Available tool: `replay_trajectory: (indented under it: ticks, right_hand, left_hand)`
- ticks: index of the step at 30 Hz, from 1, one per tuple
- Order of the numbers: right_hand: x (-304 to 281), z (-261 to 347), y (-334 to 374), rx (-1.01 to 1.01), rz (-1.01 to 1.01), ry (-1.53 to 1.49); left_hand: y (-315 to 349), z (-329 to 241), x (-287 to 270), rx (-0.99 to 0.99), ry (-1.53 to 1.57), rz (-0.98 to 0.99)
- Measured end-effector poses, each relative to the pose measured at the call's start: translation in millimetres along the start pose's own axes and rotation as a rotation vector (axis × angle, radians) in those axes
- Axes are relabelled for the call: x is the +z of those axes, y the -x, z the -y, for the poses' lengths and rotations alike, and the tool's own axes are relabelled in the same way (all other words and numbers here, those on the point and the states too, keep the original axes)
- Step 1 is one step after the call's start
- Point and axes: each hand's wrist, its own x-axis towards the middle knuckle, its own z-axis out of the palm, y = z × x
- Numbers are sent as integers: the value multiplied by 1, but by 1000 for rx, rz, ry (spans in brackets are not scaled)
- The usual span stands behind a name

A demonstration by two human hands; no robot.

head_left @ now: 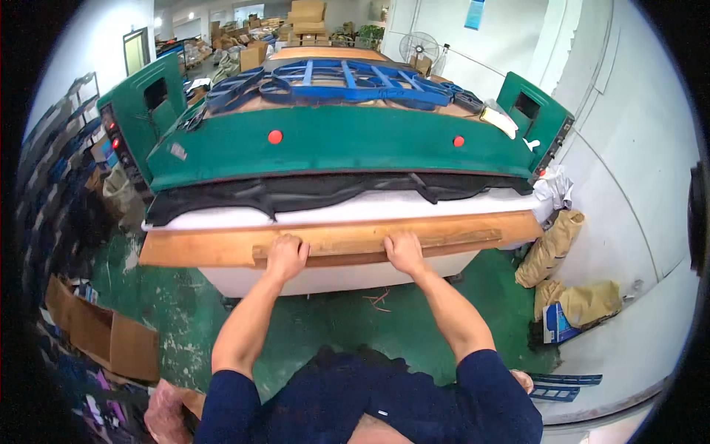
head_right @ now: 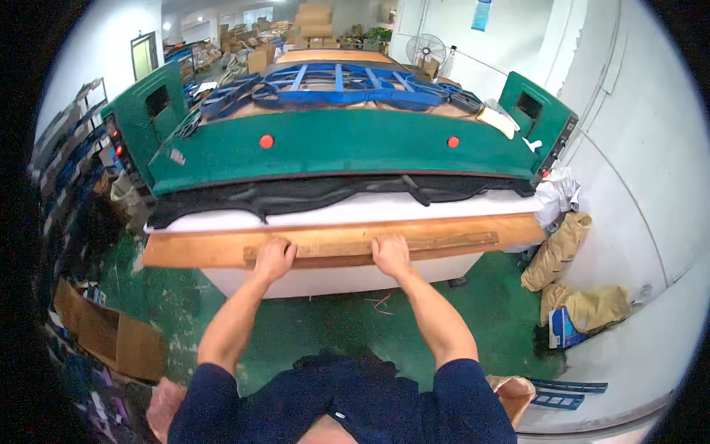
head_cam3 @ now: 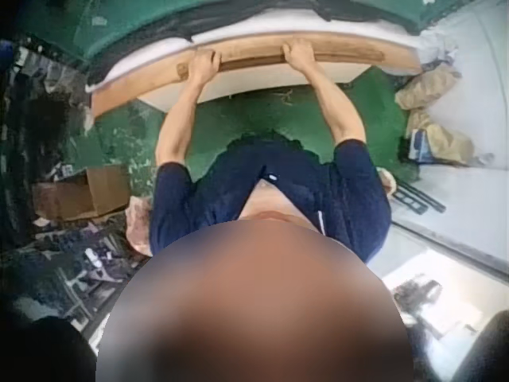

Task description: Using a hydraulic press machine to cut out fabric patterns from a large sheet using metal dies.

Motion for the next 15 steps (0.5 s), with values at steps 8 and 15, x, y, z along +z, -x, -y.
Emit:
replay_trajectory:
  ticks: [8, 15]
  right_hand:
    - [5, -2, 16, 84, 16, 65]
    - [-13, 15, 20, 23, 35, -34]
  left_hand:
    - [10, -2, 8, 78, 19, -72]
    - [19, -9, 0, 2, 8, -47]
